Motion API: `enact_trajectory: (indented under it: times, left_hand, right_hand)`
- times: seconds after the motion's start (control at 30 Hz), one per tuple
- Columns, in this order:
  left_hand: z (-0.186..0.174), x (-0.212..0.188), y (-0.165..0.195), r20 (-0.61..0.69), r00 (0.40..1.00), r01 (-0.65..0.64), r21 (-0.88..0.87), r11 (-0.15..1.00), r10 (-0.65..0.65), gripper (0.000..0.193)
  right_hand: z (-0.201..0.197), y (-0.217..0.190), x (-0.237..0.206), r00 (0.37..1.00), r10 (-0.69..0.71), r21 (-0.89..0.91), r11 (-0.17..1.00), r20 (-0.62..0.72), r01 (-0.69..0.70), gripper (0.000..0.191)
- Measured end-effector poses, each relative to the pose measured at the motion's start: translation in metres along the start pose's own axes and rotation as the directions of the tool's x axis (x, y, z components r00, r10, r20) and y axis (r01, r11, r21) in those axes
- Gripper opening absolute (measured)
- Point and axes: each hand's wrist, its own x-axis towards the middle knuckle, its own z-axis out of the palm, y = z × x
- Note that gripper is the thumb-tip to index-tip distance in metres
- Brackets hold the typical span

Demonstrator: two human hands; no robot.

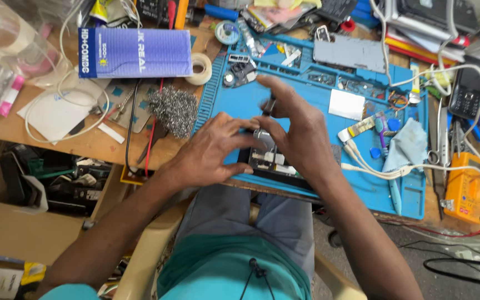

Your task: The person works at a cluttered repair bench on a smartphone. They clean the opened phone with a cloth, pry at its internal components with a tool, reassemble the phone, plug in a charging cable and power it on to test, then reopen it and use a screwdriver on the internal parts.

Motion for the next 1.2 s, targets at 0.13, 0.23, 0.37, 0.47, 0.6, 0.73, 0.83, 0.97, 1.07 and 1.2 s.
enact_trajectory:
  times: [0.13, 0.23, 0.37, 0.47, 0.6, 0.73, 0.83, 0.97, 1.07, 1.2]
  left_hand:
    - [0.004, -0.006, 0.008, 0.064, 0.997, -0.05, 0.104, 0.993, 0.043, 0.041]
    - [0.006, -0.005, 0.009, 0.079, 0.994, -0.088, 0.173, 0.981, 0.076, 0.04]
    - [0.005, -0.005, 0.012, 0.152, 0.988, -0.043, 0.201, 0.979, 0.012, 0.04]
    - [0.003, -0.005, 0.014, 0.121, 0.991, -0.092, 0.25, 0.964, 0.063, 0.045]
    - [0.004, -0.004, 0.018, 0.162, 0.985, -0.111, 0.313, 0.943, 0.062, 0.051]
    - [0.005, -0.003, 0.024, 0.204, 0.977, -0.133, 0.377, 0.916, 0.058, 0.057]
    - [0.003, 0.0, 0.026, 0.211, 0.976, -0.129, 0.402, 0.906, 0.045, 0.056]
    - [0.002, 0.001, 0.03, 0.253, 0.967, -0.137, 0.438, 0.888, 0.025, 0.057]
    - [0.004, 0.003, 0.032, 0.272, 0.962, -0.131, 0.47, 0.873, -0.002, 0.071]
    - [0.005, 0.002, 0.033, 0.234, 0.972, -0.125, 0.407, 0.905, 0.029, 0.059]
  right_hand:
    - [-0.004, 0.004, -0.001, 0.993, -0.012, 0.101, 0.995, 0.121, 0.0, 0.06]
    - [-0.006, 0.008, 0.004, 0.993, -0.029, 0.126, 0.992, 0.112, 0.015, 0.063]
    - [0.0, 0.004, 0.004, 0.995, 0.009, 0.07, 0.997, 0.101, -0.016, 0.064]
    - [0.0, 0.001, 0.007, 0.994, 0.086, 0.03, 0.996, 0.061, -0.088, 0.066]
    - [-0.011, 0.004, 0.006, 0.979, -0.156, 0.194, 0.972, 0.131, 0.129, 0.065]
    - [-0.012, 0.006, 0.001, 0.988, -0.013, 0.12, 0.993, 0.152, -0.006, 0.063]
    - [-0.011, 0.005, -0.001, 0.989, -0.025, 0.119, 0.993, 0.148, 0.007, 0.064]
    - [-0.008, 0.005, -0.001, 0.992, -0.011, 0.086, 0.996, 0.126, 0.0, 0.065]
    - [-0.004, 0.006, -0.002, 0.994, 0.028, 0.057, 0.998, 0.103, -0.034, 0.065]
    - [-0.004, 0.009, -0.007, 0.996, -0.047, 0.177, 0.984, 0.073, 0.034, 0.066]
